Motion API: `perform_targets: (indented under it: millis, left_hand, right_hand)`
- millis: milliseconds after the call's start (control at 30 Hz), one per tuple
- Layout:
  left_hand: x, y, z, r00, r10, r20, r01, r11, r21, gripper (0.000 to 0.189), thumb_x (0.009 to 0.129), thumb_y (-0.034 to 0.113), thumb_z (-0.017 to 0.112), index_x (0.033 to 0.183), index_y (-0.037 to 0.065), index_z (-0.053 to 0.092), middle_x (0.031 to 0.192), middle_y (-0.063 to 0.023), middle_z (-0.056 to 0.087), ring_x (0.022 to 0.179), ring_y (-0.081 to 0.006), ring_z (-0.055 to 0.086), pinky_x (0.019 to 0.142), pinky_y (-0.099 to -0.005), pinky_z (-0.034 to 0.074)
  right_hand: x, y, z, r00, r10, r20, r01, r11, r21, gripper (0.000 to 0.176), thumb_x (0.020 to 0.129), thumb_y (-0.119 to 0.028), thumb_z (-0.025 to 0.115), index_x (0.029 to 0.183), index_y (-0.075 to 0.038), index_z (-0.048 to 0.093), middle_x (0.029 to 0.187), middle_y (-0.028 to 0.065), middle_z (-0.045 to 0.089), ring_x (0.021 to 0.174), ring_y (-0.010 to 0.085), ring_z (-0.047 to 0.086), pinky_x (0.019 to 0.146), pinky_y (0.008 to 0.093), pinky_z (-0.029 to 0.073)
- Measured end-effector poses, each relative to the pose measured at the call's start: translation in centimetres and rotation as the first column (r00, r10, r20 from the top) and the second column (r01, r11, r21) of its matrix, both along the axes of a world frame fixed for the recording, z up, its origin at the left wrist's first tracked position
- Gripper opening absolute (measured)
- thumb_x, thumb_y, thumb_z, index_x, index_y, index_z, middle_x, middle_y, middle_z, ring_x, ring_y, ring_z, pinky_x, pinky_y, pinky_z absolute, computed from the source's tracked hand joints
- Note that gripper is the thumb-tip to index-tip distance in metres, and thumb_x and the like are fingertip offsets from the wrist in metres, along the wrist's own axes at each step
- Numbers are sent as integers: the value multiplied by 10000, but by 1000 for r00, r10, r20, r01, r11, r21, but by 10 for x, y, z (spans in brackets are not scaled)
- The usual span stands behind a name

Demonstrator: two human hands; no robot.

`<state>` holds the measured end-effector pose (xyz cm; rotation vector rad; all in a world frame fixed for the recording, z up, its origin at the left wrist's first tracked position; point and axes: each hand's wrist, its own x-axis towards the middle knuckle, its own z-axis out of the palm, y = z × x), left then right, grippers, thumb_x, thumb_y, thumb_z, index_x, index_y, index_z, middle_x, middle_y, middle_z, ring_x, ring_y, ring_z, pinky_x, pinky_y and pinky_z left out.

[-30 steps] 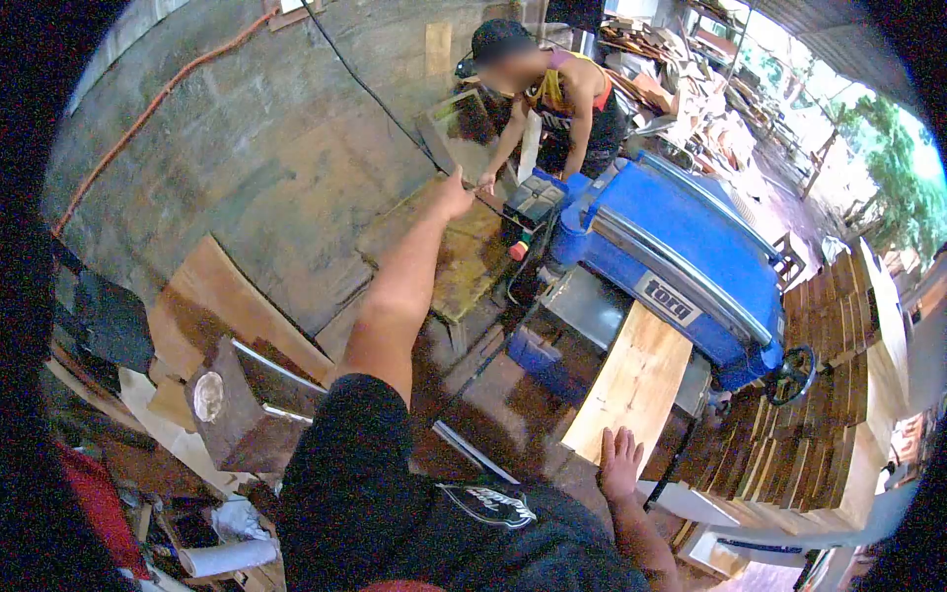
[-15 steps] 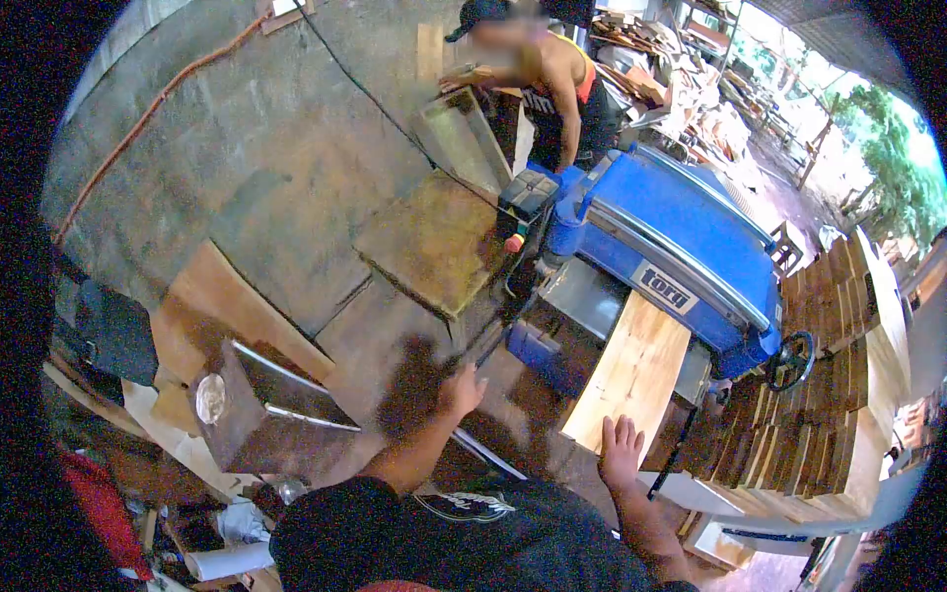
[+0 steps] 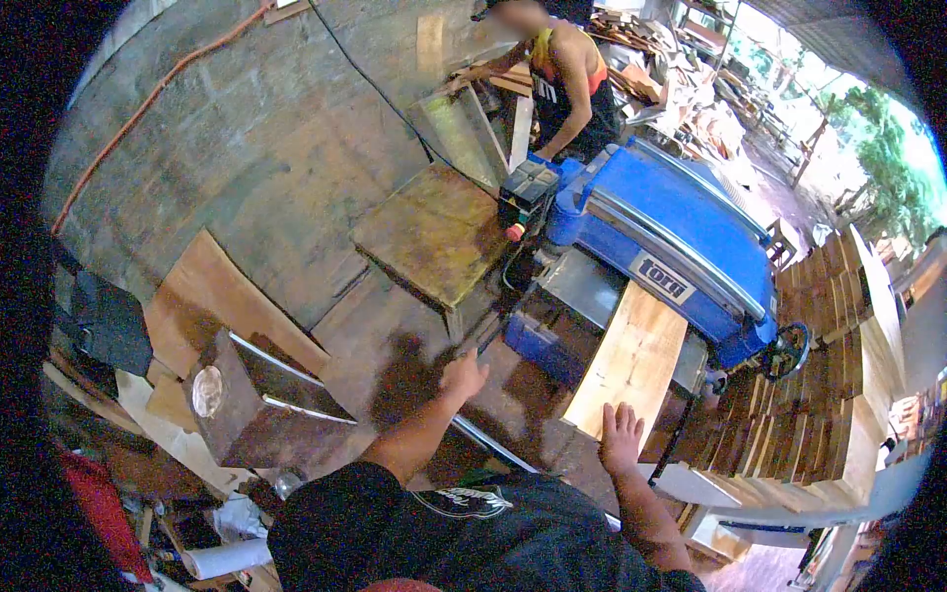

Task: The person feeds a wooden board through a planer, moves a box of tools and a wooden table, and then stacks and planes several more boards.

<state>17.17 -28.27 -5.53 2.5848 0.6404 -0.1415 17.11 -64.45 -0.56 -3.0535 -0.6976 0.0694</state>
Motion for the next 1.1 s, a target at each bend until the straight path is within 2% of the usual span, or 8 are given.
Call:
perform_targets:
  millis: [133,200,567,833,900,1067,1100]
  left_hand:
    - [-2,0,6,999,3,-39,-4,1000,-23,559,833,387,557,1280,68,454,1012,-205,640,919,-388,616,826,-480,475]
    - [1,2,-3,1000,1,-26,-2,1000,-26,555,832,384,557,1278,69,455,1016,-210,637,918,-392,615,825,-485,474]
    - [-1,1,3,1000,9,25,-8,999,-32,556,820,388,567,1258,63,460,999,-233,631,930,-403,607,827,-496,471]
    - [-1,0,8,1000,5,6,-5,998,-55,571,823,396,563,1279,70,454,1102,-224,598,998,-400,583,858,-485,462]
    - [0,1,5,1000,20,-1,-20,997,-80,570,824,397,563,1280,74,455,1111,-223,596,1008,-396,581,863,-483,461]
    - [0,0,9,999,24,-34,-27,996,-84,581,828,403,558,1299,83,444,1123,-213,597,1025,-383,579,880,-477,458]
    - [0,0,9,1000,15,-22,-16,998,-63,554,830,370,559,1282,75,440,1105,-211,599,986,-379,594,846,-475,470]
  right_hand:
    - [2,-5,-11,1000,3,25,-3,1000,3,732,733,-2,555,1396,-119,268,1407,241,301,1323,397,268,1062,590,182]
    - [2,-5,-14,998,7,63,-6,1000,-14,806,650,-17,609,1389,-103,301,1392,227,318,1317,383,271,1065,566,200]
    - [2,-8,-19,995,29,94,-27,999,-31,798,640,-30,627,1370,-93,312,1382,223,317,1300,390,291,1057,565,218]
    - [2,-5,-14,989,46,141,-40,998,-44,846,606,-49,666,1371,-98,308,1375,219,323,1295,385,299,1044,564,244]
    - [1,-2,-2,1000,17,-16,-17,999,31,713,744,-31,547,1399,-105,275,1398,268,303,1315,411,277,1062,593,177]
    - [-2,0,3,1000,4,-22,-3,1000,21,728,740,-30,555,1404,-113,269,1403,259,301,1316,407,277,1064,593,174]
    - [-2,1,6,999,0,-33,1,1000,26,728,741,-29,554,1405,-118,270,1405,254,301,1317,405,275,1064,592,173]
